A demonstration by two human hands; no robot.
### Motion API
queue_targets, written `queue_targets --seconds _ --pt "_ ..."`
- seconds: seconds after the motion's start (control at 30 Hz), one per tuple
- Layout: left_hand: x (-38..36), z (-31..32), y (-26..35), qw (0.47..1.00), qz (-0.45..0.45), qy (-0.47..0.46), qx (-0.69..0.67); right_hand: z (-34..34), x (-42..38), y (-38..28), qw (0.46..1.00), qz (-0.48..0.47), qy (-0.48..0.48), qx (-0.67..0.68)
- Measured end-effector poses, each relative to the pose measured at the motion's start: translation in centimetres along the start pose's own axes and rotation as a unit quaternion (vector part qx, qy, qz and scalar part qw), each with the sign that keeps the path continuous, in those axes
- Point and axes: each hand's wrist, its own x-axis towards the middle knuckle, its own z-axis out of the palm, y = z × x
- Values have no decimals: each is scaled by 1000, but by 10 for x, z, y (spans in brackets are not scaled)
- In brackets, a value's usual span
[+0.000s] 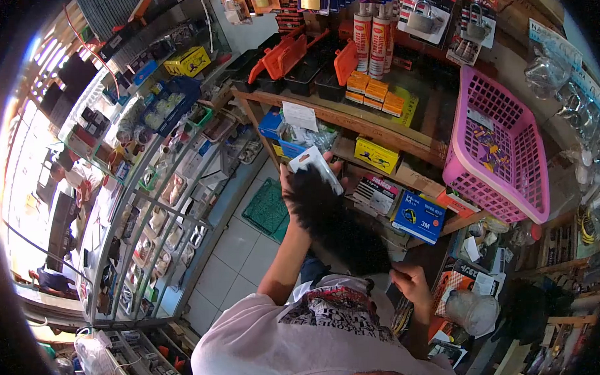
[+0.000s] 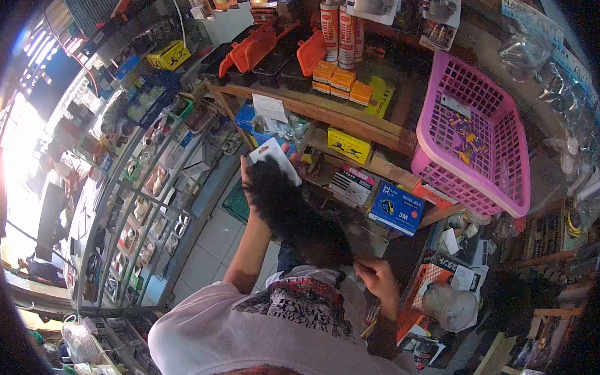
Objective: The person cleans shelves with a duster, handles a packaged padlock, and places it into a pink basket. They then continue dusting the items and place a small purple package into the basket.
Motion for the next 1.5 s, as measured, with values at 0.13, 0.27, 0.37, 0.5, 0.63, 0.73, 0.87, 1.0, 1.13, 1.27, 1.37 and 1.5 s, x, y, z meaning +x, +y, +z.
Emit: queue_targets --seconds 0.13,0.27,0.37,0.5,0.63,0.73,0.87,1.0,1.13,1.27,1.37,1.5 --pt "3 14 -4 985 80 145 52 1 3 10 1000 -23 -15 -5" --pt "8 -4 2 979 108 147 91 3 0 9 999 16 36 -12" --pt "5 12 -1 991 83 85 59 2 3 3 999 4 35 12" --pt "11 0 -1 993 76 89 22 -1 2 2 998 28 36 41" --pt "7 0 -3 995 52 62 57 -2 1 5 998 11 18 54" --pt "7 2 -3 994 53 60 68 -4 0 10 998 45 14 40" --pt "7 2 -5 997 38 22 70 1 2 8 999 12 18 45" --pt "11 17 -14 996 38 68 51 -1 5 -1 999 8 12 36" --pt "10 13 -20 983 62 152 85 3 7 -7 996 56 58 48" --pt "9 10 -22 980 75 140 121 1 11 -2 1000 -2 13 19" --pt "8 11 -22 981 57 151 112 8 11 -6 997 31 46 45" --pt "4 19 -25 990 55 90 91 13 14 -7 997 11 56 49"
